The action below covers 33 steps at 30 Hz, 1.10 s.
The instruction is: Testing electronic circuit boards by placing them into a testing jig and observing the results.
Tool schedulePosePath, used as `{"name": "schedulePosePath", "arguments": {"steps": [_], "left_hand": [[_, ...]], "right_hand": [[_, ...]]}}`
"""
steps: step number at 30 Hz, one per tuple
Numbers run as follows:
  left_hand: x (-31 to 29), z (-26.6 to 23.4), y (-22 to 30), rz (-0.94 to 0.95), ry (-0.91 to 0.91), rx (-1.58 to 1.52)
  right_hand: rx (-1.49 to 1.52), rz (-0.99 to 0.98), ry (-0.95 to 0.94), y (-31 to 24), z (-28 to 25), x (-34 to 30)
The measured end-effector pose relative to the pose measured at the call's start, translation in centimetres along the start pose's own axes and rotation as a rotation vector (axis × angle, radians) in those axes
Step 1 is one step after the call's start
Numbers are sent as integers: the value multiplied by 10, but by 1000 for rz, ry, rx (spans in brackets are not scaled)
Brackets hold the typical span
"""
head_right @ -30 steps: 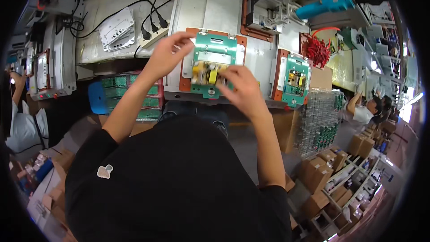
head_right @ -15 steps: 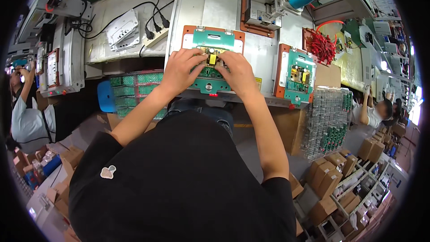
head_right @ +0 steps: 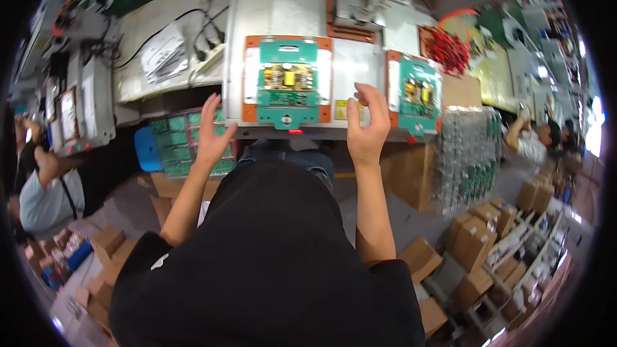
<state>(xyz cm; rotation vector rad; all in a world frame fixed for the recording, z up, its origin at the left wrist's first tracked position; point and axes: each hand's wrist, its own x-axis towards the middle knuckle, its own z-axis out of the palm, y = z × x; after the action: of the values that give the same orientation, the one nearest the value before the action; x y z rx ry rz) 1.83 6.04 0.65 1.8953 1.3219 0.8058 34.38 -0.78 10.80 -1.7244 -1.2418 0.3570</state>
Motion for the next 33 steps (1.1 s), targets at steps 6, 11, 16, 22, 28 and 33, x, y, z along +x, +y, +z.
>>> {"name": "schedulePosePath", "arguments": {"steps": [6,11,16,22,28,33], "left_hand": [[-33,2,-5,-253,-57,-206],[-35,-6,-12,-263,-24,-328],[-37,-9,-27,-203,83,-230],[-48,-25,-25,-364,461,-203],[-38,17,41,-329,647,-249],[-33,52,98,-110,613,-73]], "right_hand": [[-6,104,89,9,-30,-34],[-237,166,162,25,-72,-37],[-296,338,-55,67,-110,-26],[-281,112,-231,93,-85,-14],[-445,-78,-244,90,-52,-1],[-412,-220,-317,87,-70,7]]}}
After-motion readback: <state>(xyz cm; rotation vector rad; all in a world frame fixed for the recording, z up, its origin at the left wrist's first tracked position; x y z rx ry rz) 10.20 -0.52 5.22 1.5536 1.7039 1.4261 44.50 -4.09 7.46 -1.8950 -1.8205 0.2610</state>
